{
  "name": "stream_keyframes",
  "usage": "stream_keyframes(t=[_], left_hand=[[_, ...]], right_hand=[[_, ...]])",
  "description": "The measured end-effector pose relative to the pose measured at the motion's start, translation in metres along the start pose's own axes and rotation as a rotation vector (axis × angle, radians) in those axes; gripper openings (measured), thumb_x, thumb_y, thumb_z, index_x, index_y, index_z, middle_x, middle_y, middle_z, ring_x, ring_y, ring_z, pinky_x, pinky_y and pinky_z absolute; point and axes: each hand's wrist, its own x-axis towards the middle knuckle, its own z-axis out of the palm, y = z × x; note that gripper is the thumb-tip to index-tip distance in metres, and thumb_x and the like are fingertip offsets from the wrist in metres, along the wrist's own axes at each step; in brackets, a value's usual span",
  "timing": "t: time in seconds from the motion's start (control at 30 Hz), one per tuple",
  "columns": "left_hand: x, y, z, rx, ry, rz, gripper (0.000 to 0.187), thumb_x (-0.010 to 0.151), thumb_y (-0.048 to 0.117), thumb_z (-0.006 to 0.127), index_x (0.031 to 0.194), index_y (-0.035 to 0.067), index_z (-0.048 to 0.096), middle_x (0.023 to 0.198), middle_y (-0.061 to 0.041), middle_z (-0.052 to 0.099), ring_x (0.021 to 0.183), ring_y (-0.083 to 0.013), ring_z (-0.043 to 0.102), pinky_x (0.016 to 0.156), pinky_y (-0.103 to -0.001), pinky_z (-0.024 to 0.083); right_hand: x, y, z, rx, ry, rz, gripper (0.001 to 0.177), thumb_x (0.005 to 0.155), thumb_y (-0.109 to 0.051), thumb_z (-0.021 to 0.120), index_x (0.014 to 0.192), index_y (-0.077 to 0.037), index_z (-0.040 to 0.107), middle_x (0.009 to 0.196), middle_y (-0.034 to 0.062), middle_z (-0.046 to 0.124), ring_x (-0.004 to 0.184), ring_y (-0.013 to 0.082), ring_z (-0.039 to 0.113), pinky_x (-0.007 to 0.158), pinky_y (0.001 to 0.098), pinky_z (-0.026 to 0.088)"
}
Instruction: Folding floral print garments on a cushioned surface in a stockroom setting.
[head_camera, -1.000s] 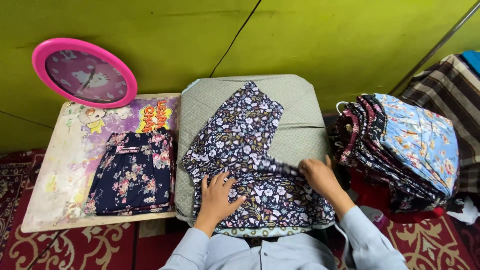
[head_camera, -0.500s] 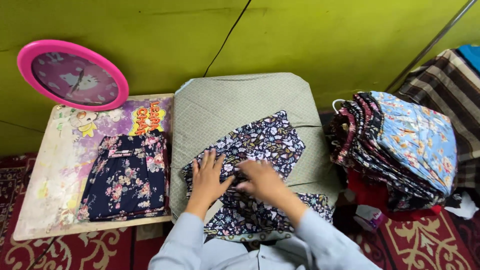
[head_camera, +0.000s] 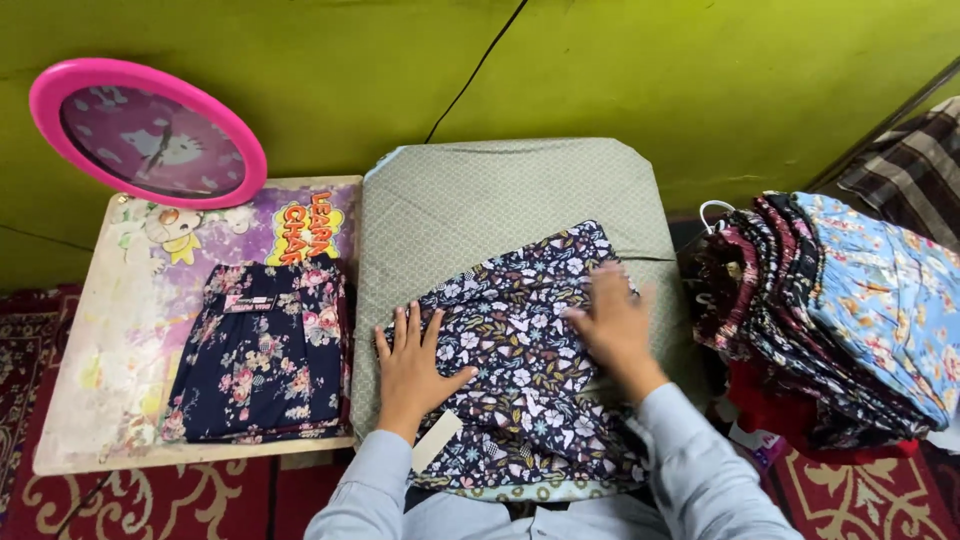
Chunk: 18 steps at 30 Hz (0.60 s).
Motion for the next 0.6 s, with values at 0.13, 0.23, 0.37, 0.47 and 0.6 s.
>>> stream_keyframes(t=[0.13, 0.23, 0.37, 0.47, 0.6], left_hand=[[-0.001, -0.001, 0.005, 0.022, 0.006, 0.007, 0.110, 0.072, 0.072, 0.070, 0.160, 0.022, 0.029, 0.168, -0.018, 0.017, 0.156, -0.0364, 0.012, 0.119, -0.065, 0.000], [0.000, -0.002, 0.007, 0.080, 0.010, 0.000, 0.110, 0.069, 0.068, 0.074, 0.159, 0.023, 0.030, 0.168, -0.016, 0.019, 0.155, -0.0353, 0.014, 0.121, -0.065, 0.005], [0.000, -0.005, 0.011, 0.035, 0.133, 0.048, 0.105, 0.071, 0.072, 0.068, 0.157, 0.022, 0.036, 0.165, -0.018, 0.028, 0.153, -0.0377, 0.022, 0.119, -0.066, 0.008], [0.000, -0.004, 0.006, 0.000, 0.098, 0.043, 0.107, 0.070, 0.074, 0.069, 0.158, 0.022, 0.035, 0.166, -0.019, 0.025, 0.154, -0.0380, 0.019, 0.119, -0.066, 0.004], [-0.003, -0.004, 0.008, -0.012, 0.184, 0.065, 0.099, 0.075, 0.070, 0.068, 0.155, 0.020, 0.040, 0.162, -0.021, 0.032, 0.152, -0.0372, 0.025, 0.120, -0.065, 0.007]], right_hand=[[-0.011, -0.108, 0.035, 0.352, -0.063, -0.540, 0.105, 0.087, -0.081, 0.050, 0.158, -0.005, 0.034, 0.164, 0.0230, 0.032, 0.152, 0.0371, 0.028, 0.119, 0.0654, 0.017], [-0.008, -0.147, 0.033, 0.256, -0.100, -0.849, 0.101, 0.089, -0.084, 0.028, 0.163, -0.015, 0.026, 0.169, 0.0126, 0.026, 0.155, 0.0287, 0.024, 0.122, 0.0633, 0.004], [0.051, -0.108, 0.030, 0.012, 0.117, -0.757, 0.095, 0.090, -0.079, 0.038, 0.161, -0.017, 0.032, 0.164, 0.0088, 0.037, 0.153, 0.0282, 0.029, 0.111, 0.0769, 0.019], [0.103, -0.040, 0.046, -0.126, 0.105, -0.469, 0.074, 0.100, -0.065, 0.038, 0.161, -0.025, 0.031, 0.167, 0.0026, 0.032, 0.155, 0.0264, 0.027, 0.109, 0.0764, 0.028], [0.144, 0.015, 0.049, -0.176, -0.087, -0.246, 0.054, 0.101, -0.052, 0.046, 0.154, -0.046, 0.034, 0.159, -0.0120, 0.036, 0.149, 0.0146, 0.033, 0.098, 0.0575, 0.043]])
